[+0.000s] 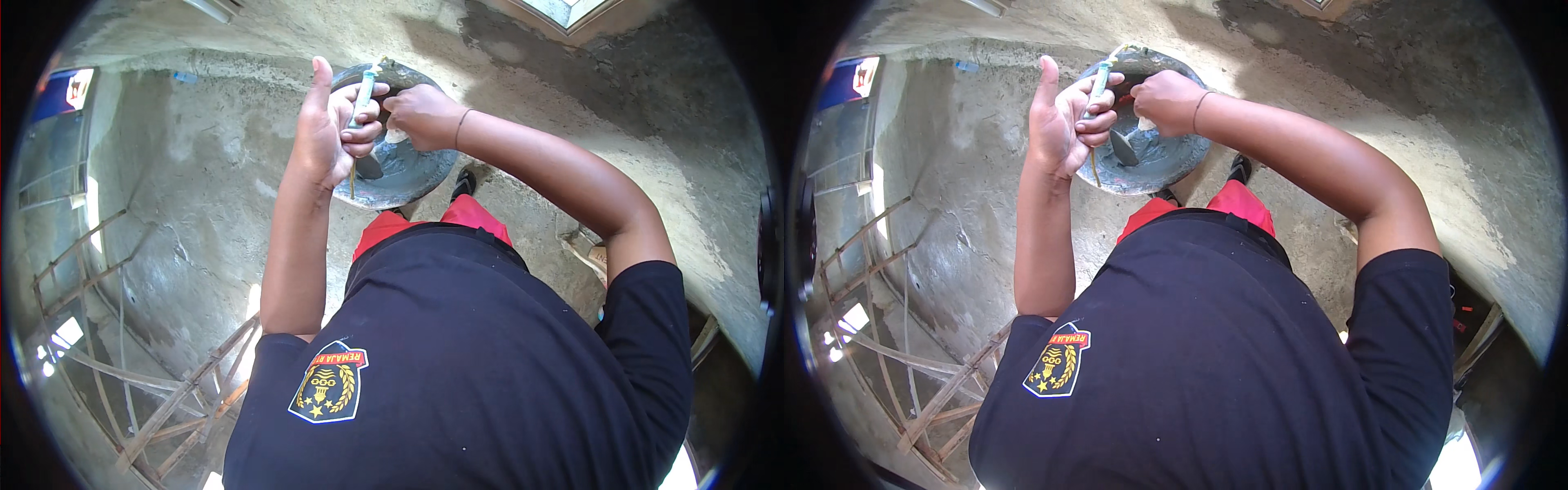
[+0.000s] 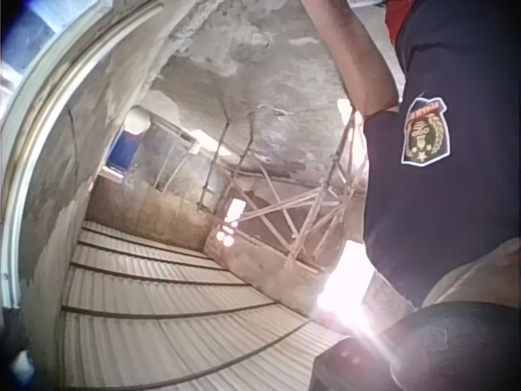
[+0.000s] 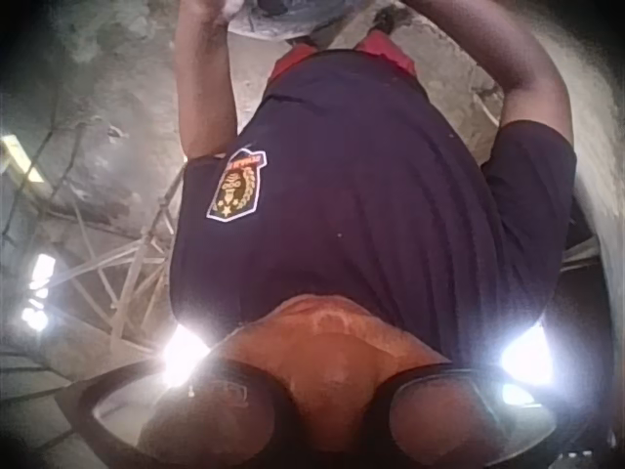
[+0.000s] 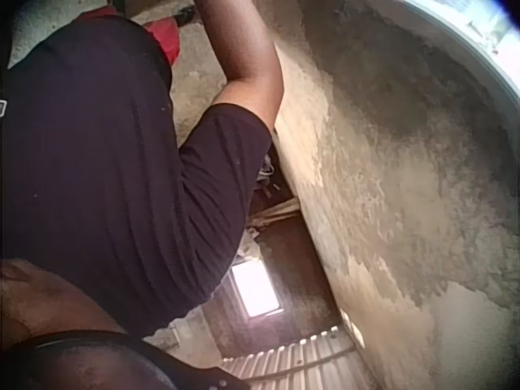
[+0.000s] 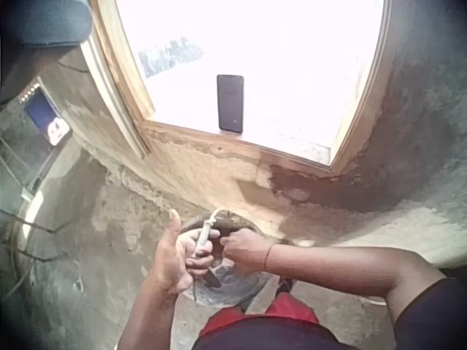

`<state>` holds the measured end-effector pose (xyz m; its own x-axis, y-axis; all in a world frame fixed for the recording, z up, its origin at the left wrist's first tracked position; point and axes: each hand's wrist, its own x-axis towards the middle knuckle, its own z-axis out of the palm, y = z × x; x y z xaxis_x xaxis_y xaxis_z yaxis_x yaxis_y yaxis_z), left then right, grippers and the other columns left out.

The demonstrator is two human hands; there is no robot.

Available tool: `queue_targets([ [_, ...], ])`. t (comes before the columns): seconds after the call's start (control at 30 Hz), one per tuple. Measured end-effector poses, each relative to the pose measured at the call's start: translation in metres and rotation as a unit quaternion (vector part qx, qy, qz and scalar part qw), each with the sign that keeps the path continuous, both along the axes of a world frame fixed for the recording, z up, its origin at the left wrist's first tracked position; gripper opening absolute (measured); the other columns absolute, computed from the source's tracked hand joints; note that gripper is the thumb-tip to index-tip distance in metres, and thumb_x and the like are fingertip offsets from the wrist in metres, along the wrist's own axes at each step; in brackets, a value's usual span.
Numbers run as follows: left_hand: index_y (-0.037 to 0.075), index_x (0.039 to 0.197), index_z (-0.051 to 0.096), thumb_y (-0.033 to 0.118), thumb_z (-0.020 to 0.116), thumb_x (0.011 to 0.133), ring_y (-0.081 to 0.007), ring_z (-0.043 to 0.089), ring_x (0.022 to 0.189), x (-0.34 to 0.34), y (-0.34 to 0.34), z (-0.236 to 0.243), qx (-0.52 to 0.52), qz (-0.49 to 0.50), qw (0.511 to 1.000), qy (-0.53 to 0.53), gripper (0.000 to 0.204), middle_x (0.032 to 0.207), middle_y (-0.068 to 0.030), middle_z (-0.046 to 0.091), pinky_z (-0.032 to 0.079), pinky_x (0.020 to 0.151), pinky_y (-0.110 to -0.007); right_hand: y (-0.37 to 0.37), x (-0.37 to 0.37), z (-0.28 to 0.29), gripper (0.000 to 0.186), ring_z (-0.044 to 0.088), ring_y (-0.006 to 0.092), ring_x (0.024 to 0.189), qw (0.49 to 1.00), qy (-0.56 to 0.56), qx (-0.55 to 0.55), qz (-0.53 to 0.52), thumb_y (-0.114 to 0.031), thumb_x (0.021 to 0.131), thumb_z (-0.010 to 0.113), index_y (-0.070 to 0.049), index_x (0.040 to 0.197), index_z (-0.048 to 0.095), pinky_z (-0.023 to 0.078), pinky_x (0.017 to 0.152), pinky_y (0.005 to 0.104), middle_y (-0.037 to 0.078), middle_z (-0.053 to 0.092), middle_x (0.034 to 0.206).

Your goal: The person scoops plaster from a bucket using a trowel and applies it onto the wall around a window frame, smoothing it down with the trowel while holding a syringe.

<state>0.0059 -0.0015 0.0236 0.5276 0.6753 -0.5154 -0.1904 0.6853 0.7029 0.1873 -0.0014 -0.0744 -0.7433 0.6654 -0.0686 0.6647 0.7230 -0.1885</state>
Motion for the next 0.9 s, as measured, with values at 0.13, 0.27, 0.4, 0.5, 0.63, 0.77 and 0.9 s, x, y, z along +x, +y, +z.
queue_targets([
  [0.13, -0.006, 0.117, 0.048, 0.082, 0.029, 0.086, -0.0031, 0.024, 0.047, -0.006, 0.006, -0.006, -0.008, 0.021, 1.000, -0.008, 0.096, 0.070, 0.0023, 0.038, 0.015, 0.041, -0.020, -0.017, 0.029, 0.015, 0.015, 0.066, 0.0261, 0.083, 0.993, 0.091, -0.002, -0.069, -0.012, 0.065, 0.065, -0.012, 0.079, 0.071, 0.054, 0.071, 0.0375, 0.006, 0.063, 0.085],
  [0.27, -0.006, 0.119, 0.048, 0.080, 0.024, 0.089, -0.0046, 0.023, 0.050, -0.025, 0.008, -0.022, -0.017, 0.041, 0.999, 0.001, 0.094, 0.071, 0.0030, 0.035, 0.017, 0.043, -0.020, -0.046, 0.064, 0.022, 0.022, 0.065, 0.0267, 0.083, 0.974, 0.117, -0.013, -0.194, -0.016, 0.069, 0.068, -0.014, 0.090, 0.071, 0.053, 0.071, 0.0373, 0.007, 0.062, 0.087],
  [0.4, -0.006, 0.119, 0.047, 0.078, 0.023, 0.091, -0.0047, 0.022, 0.049, -0.029, 0.007, -0.017, -0.006, 0.067, 0.998, -0.012, 0.092, 0.070, 0.0029, 0.034, 0.017, 0.042, -0.020, -0.083, 0.092, 0.029, 0.025, 0.065, 0.0264, 0.082, 0.957, 0.121, -0.028, -0.262, -0.020, 0.070, 0.071, -0.014, 0.095, 0.070, 0.053, 0.071, 0.0379, 0.007, 0.062, 0.089],
  [0.5, -0.006, 0.118, 0.047, 0.078, 0.024, 0.090, -0.0043, 0.022, 0.049, -0.031, 0.009, -0.012, 0.005, 0.076, 0.997, 0.001, 0.092, 0.070, 0.0031, 0.033, 0.017, 0.042, -0.020, -0.106, 0.107, 0.024, 0.029, 0.066, 0.0270, 0.080, 0.937, 0.159, -0.010, -0.311, -0.022, 0.070, 0.072, -0.014, 0.098, 0.071, 0.053, 0.069, 0.0385, 0.007, 0.064, 0.089],
  [0.63, -0.005, 0.118, 0.048, 0.079, 0.026, 0.089, -0.0039, 0.022, 0.049, -0.030, 0.010, -0.014, 0.009, 0.092, 0.996, -0.004, 0.091, 0.069, 0.0035, 0.033, 0.016, 0.042, -0.020, -0.130, 0.123, 0.004, 0.032, 0.066, 0.0290, 0.077, 0.924, 0.137, -0.036, -0.355, -0.024, 0.070, 0.073, -0.013, 0.100, 0.072, 0.054, 0.068, 0.0398, 0.007, 0.066, 0.086],
  [0.77, -0.004, 0.119, 0.048, 0.079, 0.026, 0.089, -0.0038, 0.022, 0.048, -0.021, 0.006, -0.016, 0.002, 0.094, 0.996, 0.015, 0.091, 0.069, 0.0040, 0.033, 0.016, 0.042, -0.020, -0.140, 0.123, 0.004, 0.036, 0.066, 0.0298, 0.076, 0.916, 0.129, -0.041, -0.378, -0.026, 0.070, 0.073, -0.012, 0.104, 0.072, 0.054, 0.068, 0.0401, 0.008, 0.066, 0.086],
  [0.9, -0.004, 0.119, 0.048, 0.079, 0.027, 0.089, -0.0038, 0.021, 0.048, -0.019, 0.007, -0.023, 0.012, 0.097, 0.995, 0.018, 0.090, 0.069, 0.0044, 0.033, 0.016, 0.042, -0.019, -0.141, 0.122, 0.010, 0.037, 0.066, 0.0293, 0.077, 0.914, 0.125, -0.051, -0.382, -0.027, 0.071, 0.074, -0.013, 0.105, 0.072, 0.054, 0.068, 0.0401, 0.007, 0.066, 0.087],
])
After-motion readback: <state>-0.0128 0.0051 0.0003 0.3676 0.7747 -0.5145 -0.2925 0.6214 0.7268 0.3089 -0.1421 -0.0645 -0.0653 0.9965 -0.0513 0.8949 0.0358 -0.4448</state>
